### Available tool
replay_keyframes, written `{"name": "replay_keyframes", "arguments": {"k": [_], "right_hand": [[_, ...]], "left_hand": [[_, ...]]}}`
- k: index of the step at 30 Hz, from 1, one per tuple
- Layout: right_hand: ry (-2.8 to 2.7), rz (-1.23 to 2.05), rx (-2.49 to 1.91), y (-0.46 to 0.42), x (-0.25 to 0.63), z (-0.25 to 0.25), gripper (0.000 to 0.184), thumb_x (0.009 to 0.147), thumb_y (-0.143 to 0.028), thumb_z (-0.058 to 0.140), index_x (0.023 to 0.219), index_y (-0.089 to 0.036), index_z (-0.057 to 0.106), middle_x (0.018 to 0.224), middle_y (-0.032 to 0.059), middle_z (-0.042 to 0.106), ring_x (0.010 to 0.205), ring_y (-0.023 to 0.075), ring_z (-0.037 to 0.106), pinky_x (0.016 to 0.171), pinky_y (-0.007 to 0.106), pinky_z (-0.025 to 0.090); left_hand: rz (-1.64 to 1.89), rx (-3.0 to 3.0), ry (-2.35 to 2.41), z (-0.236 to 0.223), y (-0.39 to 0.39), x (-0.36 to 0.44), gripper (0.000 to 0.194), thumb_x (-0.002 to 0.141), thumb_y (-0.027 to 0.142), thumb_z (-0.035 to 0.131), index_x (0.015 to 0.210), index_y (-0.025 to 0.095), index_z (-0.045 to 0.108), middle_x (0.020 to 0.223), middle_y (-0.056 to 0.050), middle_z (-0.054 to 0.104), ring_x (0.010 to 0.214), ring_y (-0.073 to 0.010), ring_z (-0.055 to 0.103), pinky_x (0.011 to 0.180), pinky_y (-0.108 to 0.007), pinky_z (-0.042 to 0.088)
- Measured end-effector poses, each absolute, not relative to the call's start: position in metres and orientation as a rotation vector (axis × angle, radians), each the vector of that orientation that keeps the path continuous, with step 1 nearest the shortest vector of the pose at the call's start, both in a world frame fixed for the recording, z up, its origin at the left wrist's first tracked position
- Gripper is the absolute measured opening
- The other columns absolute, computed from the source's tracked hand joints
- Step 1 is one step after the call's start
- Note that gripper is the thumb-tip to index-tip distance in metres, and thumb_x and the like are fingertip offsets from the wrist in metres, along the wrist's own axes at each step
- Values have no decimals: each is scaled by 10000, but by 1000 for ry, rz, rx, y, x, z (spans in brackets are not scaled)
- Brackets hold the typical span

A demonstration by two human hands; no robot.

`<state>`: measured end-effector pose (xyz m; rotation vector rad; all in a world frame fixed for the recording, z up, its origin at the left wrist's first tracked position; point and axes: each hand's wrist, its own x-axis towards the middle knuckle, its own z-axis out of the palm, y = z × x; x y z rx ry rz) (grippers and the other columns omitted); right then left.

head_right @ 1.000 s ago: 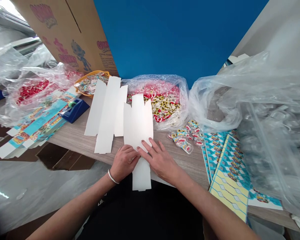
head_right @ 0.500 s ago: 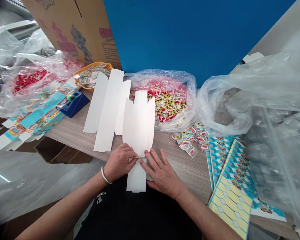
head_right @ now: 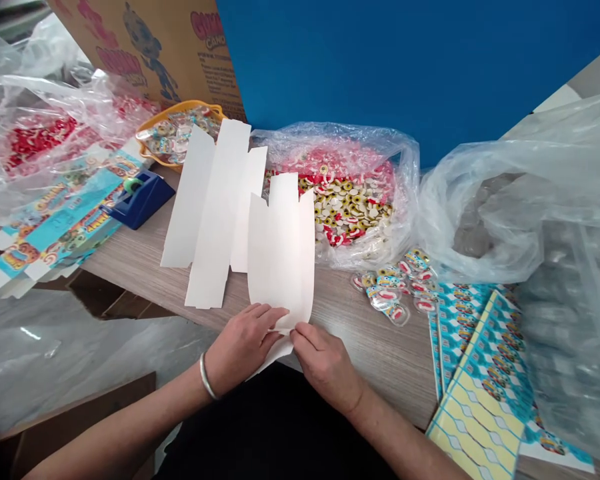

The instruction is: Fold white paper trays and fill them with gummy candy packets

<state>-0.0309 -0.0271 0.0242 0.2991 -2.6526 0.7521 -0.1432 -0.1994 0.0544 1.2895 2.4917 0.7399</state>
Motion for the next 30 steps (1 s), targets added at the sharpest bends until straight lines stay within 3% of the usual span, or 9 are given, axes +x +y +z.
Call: {"name": "replay_keyframes", "arguments": {"k": [5, 7, 9, 11, 15, 22, 30], "right_hand": [[-2628, 818, 165, -31, -26, 23, 239, 933, -78, 480, 1068, -189, 643, 1041, 111, 734, 923, 181, 728, 810, 287, 619], [-2624, 862, 122, -31, -26, 24, 230, 914, -83, 494, 1062, -198, 628, 1029, 109, 732, 908, 186, 730, 779, 291, 624], [-2623, 904, 96, -31, -28, 26, 227, 899, -89, 505, 1054, -210, 619, 1013, 104, 729, 885, 186, 730, 743, 288, 625], [-2628, 955, 98, -30, -30, 29, 236, 882, -87, 513, 1048, -219, 617, 1002, 98, 727, 876, 184, 728, 740, 288, 622], [-2705, 1106, 159, -25, -35, 35, 278, 848, -55, 508, 1034, -226, 624, 995, 81, 718, 881, 181, 716, 776, 287, 609], [-2860, 1206, 292, -15, -41, 46, 179, 873, -154, 531, 1024, -225, 595, 1008, 91, 700, 883, 214, 687, 753, 316, 590], [-2893, 1233, 316, -18, -39, 47, 219, 865, -119, 518, 1048, -223, 577, 1029, 89, 678, 887, 215, 667, 760, 328, 589]], "left_hand": [[913, 1229, 2256, 78, -208, -152, 246, 938, 101, 482, 1162, 197, 512, 933, -32, 642, 883, -192, 632, 837, -333, 528], [944, 1269, 2160, 85, -214, -153, 225, 954, 227, 543, 1171, 196, 493, 983, -51, 637, 926, -209, 626, 863, -350, 530], [955, 1329, 2106, 86, -220, -153, 403, 896, 349, 662, 1214, 191, 471, 1064, -83, 638, 978, -242, 620, 880, -376, 540], [936, 1375, 2118, 80, -225, -150, 456, 858, 271, 689, 1242, 191, 458, 1105, -97, 643, 996, -251, 620, 885, -388, 547], [953, 1395, 2190, 61, -229, -144, 453, 823, -25, 464, 1216, 201, 490, 1042, -62, 680, 936, -198, 638, 846, -338, 552], [908, 1458, 2516, 62, -228, -136, 301, 945, 59, 494, 1195, 192, 595, 927, -30, 751, 1011, -239, 616, 829, -394, 418], [653, 1478, 2555, 77, -225, -132, 291, 998, 161, 493, 1281, 182, 556, 866, -19, 757, 770, -206, 598, 670, -386, 419]]}}
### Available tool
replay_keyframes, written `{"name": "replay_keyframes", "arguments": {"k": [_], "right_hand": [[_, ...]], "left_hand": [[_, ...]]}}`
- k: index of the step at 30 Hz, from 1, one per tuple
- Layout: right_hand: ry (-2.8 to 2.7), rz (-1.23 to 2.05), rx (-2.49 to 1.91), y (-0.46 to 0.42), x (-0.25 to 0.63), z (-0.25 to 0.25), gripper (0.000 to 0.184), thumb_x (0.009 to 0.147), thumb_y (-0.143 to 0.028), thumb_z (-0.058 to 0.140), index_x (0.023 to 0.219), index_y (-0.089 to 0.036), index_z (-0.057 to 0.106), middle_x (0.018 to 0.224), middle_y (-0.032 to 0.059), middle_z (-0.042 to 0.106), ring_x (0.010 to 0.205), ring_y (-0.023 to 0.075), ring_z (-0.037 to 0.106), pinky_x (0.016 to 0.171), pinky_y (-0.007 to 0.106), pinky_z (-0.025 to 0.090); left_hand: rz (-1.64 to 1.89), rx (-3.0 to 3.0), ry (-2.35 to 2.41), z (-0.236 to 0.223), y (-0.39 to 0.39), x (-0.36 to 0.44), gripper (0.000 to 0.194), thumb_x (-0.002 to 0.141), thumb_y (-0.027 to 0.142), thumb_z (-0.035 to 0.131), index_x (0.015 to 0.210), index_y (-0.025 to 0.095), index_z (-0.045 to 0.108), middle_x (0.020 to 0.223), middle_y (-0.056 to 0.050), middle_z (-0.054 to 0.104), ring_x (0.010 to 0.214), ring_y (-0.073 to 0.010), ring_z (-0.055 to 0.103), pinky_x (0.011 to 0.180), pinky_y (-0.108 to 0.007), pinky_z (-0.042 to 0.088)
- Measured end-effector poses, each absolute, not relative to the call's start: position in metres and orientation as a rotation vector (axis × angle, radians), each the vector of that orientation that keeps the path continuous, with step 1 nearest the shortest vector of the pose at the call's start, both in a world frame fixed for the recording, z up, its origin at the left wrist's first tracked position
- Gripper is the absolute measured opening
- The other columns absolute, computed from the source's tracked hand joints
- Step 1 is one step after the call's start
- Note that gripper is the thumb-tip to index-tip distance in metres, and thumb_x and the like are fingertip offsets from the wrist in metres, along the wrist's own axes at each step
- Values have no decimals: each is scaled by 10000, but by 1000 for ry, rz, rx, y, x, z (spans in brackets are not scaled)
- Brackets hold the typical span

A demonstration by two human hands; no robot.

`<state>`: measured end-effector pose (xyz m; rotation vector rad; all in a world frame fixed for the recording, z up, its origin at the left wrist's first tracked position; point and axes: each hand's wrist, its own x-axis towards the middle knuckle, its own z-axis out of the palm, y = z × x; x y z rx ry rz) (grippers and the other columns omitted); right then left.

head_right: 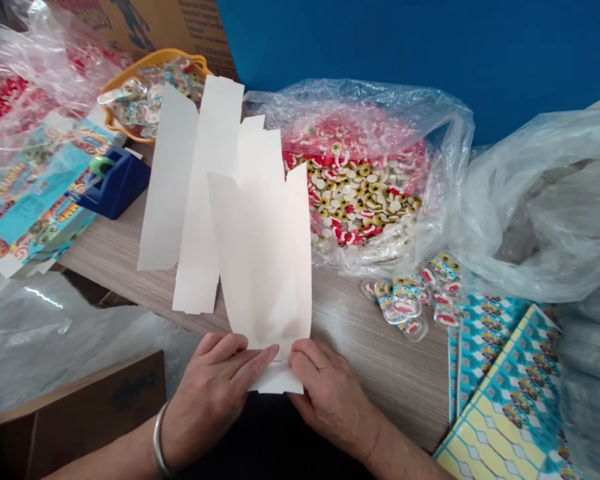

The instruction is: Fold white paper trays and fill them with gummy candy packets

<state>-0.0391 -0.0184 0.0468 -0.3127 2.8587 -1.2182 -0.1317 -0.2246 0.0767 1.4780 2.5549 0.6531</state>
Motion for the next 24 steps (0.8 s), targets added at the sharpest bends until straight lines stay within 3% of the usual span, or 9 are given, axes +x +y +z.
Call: {"name": "replay_keyframes", "arguments": {"k": [3, 8, 14, 18, 21, 24], "right_hand": [[2863, -1232, -290, -20, -37, 44, 236, 866, -102, 518, 1065, -217, 572, 1042, 91, 671, 892, 220, 658, 772, 336, 586], [2775, -1310, -198, -21, -44, 48, 199, 914, -105, 495, 1047, -221, 587, 1000, 74, 655, 883, 205, 632, 775, 329, 563], [2526, -1363, -52, -21, -58, 69, 196, 960, -101, 422, 989, -206, 586, 1024, 65, 625, 919, 184, 620, 832, 330, 522], [2575, -1259, 72, -28, -62, 67, 212, 985, -153, 368, 925, -189, 568, 950, 82, 640, 855, 213, 640, 760, 355, 520], [2651, -1229, 217, -34, -61, 58, 260, 996, -192, 376, 1183, -137, 547, 874, 77, 681, 758, 220, 674, 671, 337, 524], [2723, -1219, 265, -37, -62, 50, 472, 1001, -202, 396, 1460, -101, 358, 946, 93, 726, 761, 215, 706, 664, 322, 539]], "left_hand": [[642, 1478, 2568, 75, -223, -130, 328, 978, 109, 468, 1289, 175, 550, 898, -26, 761, 696, -189, 628, 616, -364, 468], [876, 1247, 2557, 62, -224, -129, 489, 918, 21, 402, 1366, 189, 504, 899, -20, 753, 728, -155, 714, 678, -286, 586], [1100, 955, 2400, 61, -229, -132, 550, 972, 80, 439, 1494, 235, 366, 967, -13, 751, 804, -133, 725, 738, -240, 590], [1070, 812, 2377, 61, -226, -133, 602, 988, 113, 416, 1560, 194, 246, 763, 28, 692, 642, -133, 676, 633, -236, 565], [1043, 727, 2461, 58, -222, -130, 640, 990, 142, 447, 1577, 180, 195, 719, 42, 634, 598, -136, 649, 606, -241, 564], [1010, 796, 2613, 52, -222, -126, 586, 1006, 214, 503, 1548, 212, 280, 1104, -88, 670, 794, -153, 696, 709, -276, 603]]}}
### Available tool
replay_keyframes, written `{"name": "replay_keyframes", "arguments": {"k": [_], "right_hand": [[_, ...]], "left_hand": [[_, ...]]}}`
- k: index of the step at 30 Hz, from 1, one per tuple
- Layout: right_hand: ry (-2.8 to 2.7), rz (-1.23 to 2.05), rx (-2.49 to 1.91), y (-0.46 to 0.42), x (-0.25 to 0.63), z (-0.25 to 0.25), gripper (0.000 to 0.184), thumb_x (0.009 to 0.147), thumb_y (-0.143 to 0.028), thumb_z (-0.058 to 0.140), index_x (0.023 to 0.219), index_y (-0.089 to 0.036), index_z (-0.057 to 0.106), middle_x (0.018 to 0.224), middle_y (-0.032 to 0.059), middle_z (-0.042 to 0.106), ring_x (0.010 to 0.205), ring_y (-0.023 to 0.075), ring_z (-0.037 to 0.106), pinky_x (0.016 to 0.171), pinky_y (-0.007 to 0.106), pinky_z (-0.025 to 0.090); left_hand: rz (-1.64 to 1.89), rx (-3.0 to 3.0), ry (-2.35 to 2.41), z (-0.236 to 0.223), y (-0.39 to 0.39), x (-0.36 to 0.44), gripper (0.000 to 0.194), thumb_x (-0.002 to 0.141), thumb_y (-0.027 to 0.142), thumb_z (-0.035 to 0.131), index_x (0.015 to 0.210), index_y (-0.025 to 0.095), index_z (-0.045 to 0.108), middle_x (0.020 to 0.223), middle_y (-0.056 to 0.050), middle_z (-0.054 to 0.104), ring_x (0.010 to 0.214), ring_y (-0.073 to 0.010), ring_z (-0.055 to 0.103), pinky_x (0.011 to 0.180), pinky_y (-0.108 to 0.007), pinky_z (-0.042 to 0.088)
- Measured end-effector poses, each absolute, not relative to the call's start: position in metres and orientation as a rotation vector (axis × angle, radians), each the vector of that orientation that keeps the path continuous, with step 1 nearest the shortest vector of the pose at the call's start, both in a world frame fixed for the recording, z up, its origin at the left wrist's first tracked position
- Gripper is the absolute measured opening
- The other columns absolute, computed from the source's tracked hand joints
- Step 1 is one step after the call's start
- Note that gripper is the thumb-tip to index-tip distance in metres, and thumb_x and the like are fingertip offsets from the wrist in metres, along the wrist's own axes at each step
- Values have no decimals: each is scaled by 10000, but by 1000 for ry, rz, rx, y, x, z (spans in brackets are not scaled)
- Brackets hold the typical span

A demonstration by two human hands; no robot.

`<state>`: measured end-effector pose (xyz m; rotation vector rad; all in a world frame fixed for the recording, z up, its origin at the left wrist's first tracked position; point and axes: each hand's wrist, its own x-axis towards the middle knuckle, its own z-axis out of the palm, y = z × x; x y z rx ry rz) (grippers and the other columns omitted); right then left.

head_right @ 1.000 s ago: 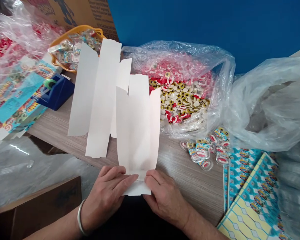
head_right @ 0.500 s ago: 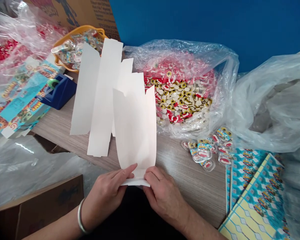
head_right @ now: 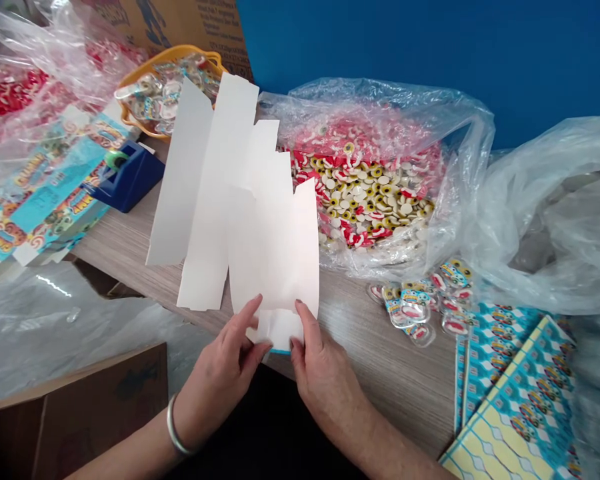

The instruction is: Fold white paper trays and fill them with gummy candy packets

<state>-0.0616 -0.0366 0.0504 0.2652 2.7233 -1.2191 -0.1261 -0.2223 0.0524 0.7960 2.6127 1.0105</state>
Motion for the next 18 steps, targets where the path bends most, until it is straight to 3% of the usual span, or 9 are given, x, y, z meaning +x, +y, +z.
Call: {"name": "replay_keyframes", "arguments": {"k": [2, 4, 6, 8, 11, 12, 14, 16, 18], "right_hand": [[2763, -1174, 229, -36, -63, 49, 451, 1004, -191, 405, 1449, -125, 396, 1069, 118, 728, 860, 218, 719, 727, 328, 554], [2760, -1079, 135, -35, -65, 52, 349, 999, -156, 409, 1322, -160, 542, 1103, 112, 722, 921, 219, 711, 781, 339, 556], [2769, -893, 11, -35, -66, 58, 258, 991, -155, 450, 1130, -190, 664, 1074, 104, 723, 901, 233, 696, 789, 368, 550], [2872, -621, -72, -35, -65, 66, 184, 974, -230, 543, 1013, -188, 718, 1178, 138, 704, 942, 289, 675, 790, 432, 534], [3098, -260, -193, -41, -62, 73, 235, 938, -317, 631, 1070, -149, 729, 1446, 179, 563, 1226, 420, 548, 934, 565, 451], [3129, -201, -284, -43, -62, 72, 238, 937, -285, 629, 1095, -135, 724, 1434, 185, 573, 1277, 421, 510, 992, 582, 407], [3068, -181, -447, -49, -66, 67, 170, 929, -170, 609, 1042, -134, 731, 1214, 165, 699, 1193, 354, 580, 1034, 540, 367], [2906, -239, -459, -51, -74, 61, 144, 909, -98, 599, 934, -154, 729, 953, 102, 738, 968, 275, 657, 949, 464, 402], [2749, -312, -355, -50, -85, 57, 135, 908, -97, 598, 888, -169, 711, 881, 68, 724, 861, 239, 660, 858, 416, 401]], "left_hand": [[979, 981, 2664, 47, -226, -123, 451, 1005, 262, 538, 1440, 198, 439, 1404, -168, 529, 1030, -198, 683, 854, -317, 604], [938, 1196, 2656, 40, -229, -120, 309, 1013, 238, 512, 1310, 162, 542, 1441, -174, 504, 1141, -228, 640, 940, -346, 580], [899, 1333, 2639, 34, -231, -118, 232, 1027, 176, 441, 1196, 149, 598, 1239, -135, 634, 1015, -209, 658, 875, -347, 589], [884, 1385, 2629, 30, -229, -118, 243, 1033, 143, 390, 1081, 154, 628, 981, -79, 676, 787, -175, 626, 728, -324, 580], [892, 1416, 2646, 29, -224, -119, 281, 1035, 137, 362, 956, 158, 631, 821, -51, 638, 674, -166, 553, 635, -309, 537], [897, 1428, 2650, 28, -223, -119, 292, 1032, 125, 354, 930, 159, 626, 807, -49, 631, 671, -166, 544, 632, -306, 531], [895, 1456, 2642, 28, -221, -121, 305, 1027, 110, 345, 871, 166, 601, 780, -42, 616, 656, -164, 530, 629, -305, 524], [890, 1457, 2622, 27, -222, -124, 292, 1026, 110, 340, 867, 173, 576, 776, -34, 611, 655, -162, 538, 638, -304, 531], [908, 1408, 2622, 25, -225, -127, 229, 1031, 128, 347, 995, 163, 570, 885, -55, 648, 741, -165, 606, 691, -300, 561]]}}
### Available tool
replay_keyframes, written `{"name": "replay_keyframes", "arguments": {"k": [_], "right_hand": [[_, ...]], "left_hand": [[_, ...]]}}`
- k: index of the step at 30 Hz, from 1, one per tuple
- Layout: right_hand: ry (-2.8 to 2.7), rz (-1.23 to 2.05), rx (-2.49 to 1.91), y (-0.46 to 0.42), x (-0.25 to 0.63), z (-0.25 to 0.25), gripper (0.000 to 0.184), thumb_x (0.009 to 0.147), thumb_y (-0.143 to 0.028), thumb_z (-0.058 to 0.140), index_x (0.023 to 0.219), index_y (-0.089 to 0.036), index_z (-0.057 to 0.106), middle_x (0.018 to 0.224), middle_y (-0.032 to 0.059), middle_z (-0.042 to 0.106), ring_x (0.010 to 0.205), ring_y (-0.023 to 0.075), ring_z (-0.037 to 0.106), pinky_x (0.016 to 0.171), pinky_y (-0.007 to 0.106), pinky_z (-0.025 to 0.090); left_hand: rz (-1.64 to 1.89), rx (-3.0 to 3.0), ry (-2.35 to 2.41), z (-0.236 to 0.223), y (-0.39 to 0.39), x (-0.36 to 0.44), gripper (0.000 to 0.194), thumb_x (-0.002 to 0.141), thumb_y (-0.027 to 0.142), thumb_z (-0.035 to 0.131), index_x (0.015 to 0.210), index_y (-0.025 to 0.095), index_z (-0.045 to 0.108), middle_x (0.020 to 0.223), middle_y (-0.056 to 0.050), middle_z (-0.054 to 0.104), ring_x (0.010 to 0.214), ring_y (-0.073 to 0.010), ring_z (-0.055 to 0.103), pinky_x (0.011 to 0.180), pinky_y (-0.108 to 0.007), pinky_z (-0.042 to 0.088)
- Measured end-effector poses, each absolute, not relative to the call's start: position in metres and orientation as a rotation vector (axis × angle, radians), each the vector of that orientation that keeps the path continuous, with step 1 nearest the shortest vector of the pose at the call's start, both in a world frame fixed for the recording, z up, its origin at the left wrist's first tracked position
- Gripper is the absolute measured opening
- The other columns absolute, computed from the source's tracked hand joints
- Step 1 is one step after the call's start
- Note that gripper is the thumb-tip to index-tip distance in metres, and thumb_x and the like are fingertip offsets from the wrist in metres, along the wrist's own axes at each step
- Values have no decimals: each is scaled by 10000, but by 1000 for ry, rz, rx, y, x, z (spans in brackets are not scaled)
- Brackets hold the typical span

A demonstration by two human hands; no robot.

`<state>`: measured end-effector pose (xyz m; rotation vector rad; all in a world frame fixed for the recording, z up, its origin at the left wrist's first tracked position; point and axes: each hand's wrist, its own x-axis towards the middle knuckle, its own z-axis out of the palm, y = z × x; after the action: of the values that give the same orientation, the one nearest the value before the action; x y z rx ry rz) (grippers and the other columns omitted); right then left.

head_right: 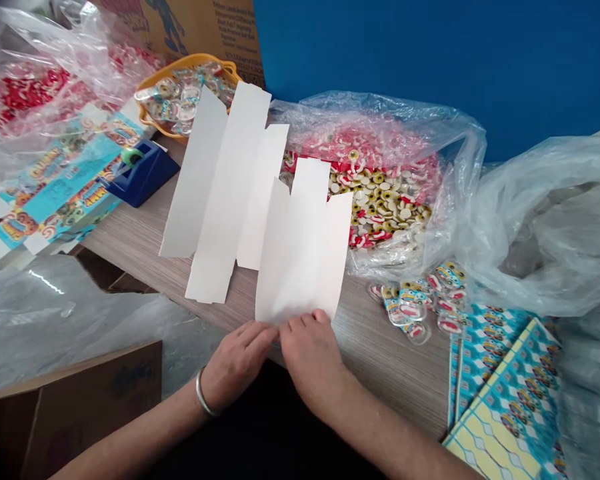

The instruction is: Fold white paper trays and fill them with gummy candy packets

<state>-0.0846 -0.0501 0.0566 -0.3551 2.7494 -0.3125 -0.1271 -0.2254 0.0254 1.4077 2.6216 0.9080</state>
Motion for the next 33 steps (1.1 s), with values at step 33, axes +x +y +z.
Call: {"name": "replay_keyframes", "arguments": {"k": [33], "right_hand": [[2603, -244, -233, -62, -111, 59, 194, 884, -236, 570, 939, -159, 740, 938, 112, 769, 988, 284, 665, 915, 436, 307]], "left_hand": [[1163, 1208, 2654, 0, -231, -128, 286, 994, 148, 507, 1277, 187, 520, 1374, -135, 559, 1276, -227, 580, 1028, -382, 554]]}}
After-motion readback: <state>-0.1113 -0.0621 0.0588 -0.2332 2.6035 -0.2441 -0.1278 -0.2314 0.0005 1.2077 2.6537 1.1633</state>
